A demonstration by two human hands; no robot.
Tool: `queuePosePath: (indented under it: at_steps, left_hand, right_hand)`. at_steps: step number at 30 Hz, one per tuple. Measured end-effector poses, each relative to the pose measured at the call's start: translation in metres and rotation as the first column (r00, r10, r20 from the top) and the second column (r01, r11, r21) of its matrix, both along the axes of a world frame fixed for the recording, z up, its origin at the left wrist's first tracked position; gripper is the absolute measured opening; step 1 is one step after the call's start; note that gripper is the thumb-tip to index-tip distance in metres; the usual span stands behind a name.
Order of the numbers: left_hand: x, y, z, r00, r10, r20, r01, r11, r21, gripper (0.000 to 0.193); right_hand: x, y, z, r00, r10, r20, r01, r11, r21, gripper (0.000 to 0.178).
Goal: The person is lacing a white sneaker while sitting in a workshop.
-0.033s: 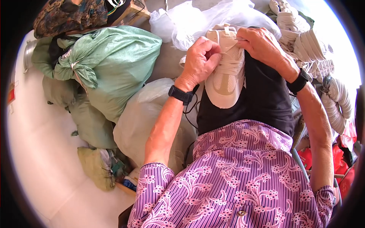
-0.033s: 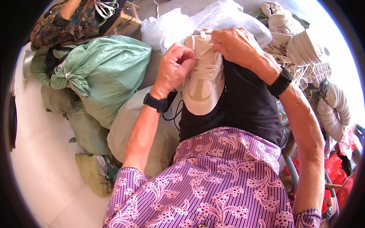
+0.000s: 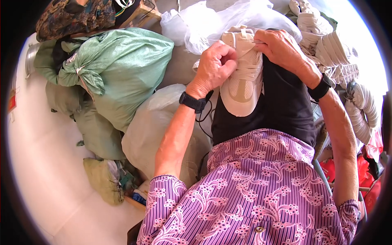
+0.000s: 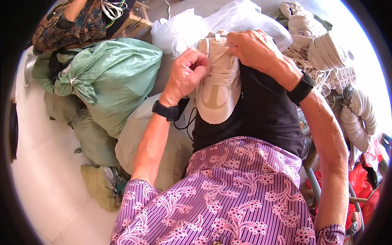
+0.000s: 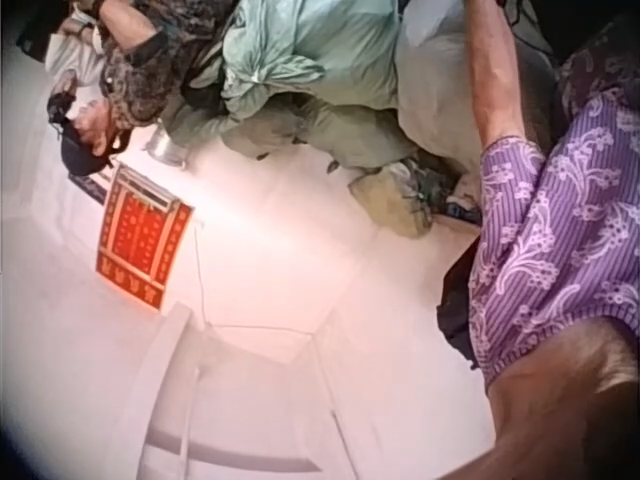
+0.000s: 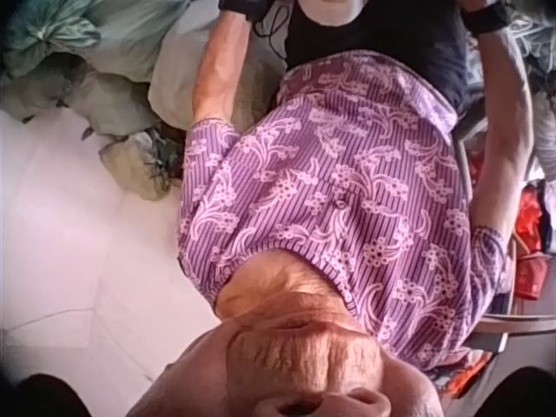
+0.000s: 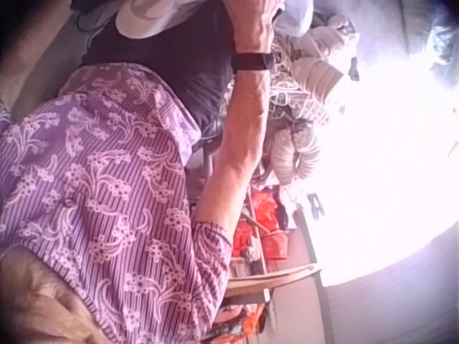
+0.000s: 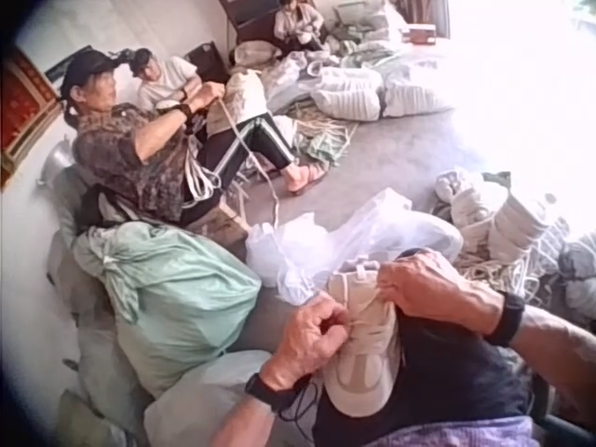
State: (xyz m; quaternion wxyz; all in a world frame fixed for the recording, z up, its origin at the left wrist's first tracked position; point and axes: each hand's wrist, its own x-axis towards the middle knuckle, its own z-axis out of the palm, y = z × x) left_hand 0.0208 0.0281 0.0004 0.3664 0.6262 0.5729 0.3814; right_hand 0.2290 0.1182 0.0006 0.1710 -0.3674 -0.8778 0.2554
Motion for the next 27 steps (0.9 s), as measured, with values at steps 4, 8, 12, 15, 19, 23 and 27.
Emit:
queuePosePath:
  at_steps: [4, 8, 12, 15, 19, 23, 27]
  left_hand:
    - [-0.011, 0.01, 0.009, 0.985, -0.165, -0.039, 0.155, 0.969, -0.191, 0.008]
    - [-0.006, 0.009, 0.001, 0.983, 0.008, 0.181, 0.054, 0.94, -0.337, 0.01]
    - [0.0, 0.006, -0.014, 0.933, 0.102, 0.345, 0.016, 0.946, -0.324, 0.012]
    - [0.001, 0.007, -0.015, 0.924, 0.127, 0.361, 0.001, 0.943, -0.334, 0.01]
    - [0.006, 0.02, -0.005, 0.996, 0.03, 0.079, -0.021, 0.993, -0.116, 0.015]
    - [0.026, 0.05, 0.013, 0.942, -0.298, -0.156, 0.289, 0.954, -0.075, 0.021]
    - [0.047, 0.058, 0.02, 0.88, -0.343, -0.327, 0.343, 0.937, -0.062, 0.022]
  right_hand:
    - [0.0, 0.003, -0.005, 0.999, 0.027, -0.025, -0.027, 0.999, 0.017, 0.015]
    - [0.001, 0.008, 0.0, 0.998, 0.026, 0.066, -0.031, 0.997, 0.073, 0.014]
    - [0.022, 0.029, -0.005, 0.989, 0.002, 0.15, -0.025, 0.988, 0.154, 0.015]
    - [0.025, 0.024, 0.0, 0.993, 0.013, 0.118, -0.031, 0.988, 0.149, 0.013]
    - [0.02, 0.005, 0.021, 0.981, 0.094, -0.171, -0.08, 0.993, 0.089, 0.009]
    - [0.026, -0.019, 0.03, 0.955, 0.112, -0.276, -0.099, 0.993, 0.06, 0.008]
    - [0.044, -0.036, 0.059, 0.988, -0.05, -0.144, -0.055, 0.761, -0.646, 0.012]
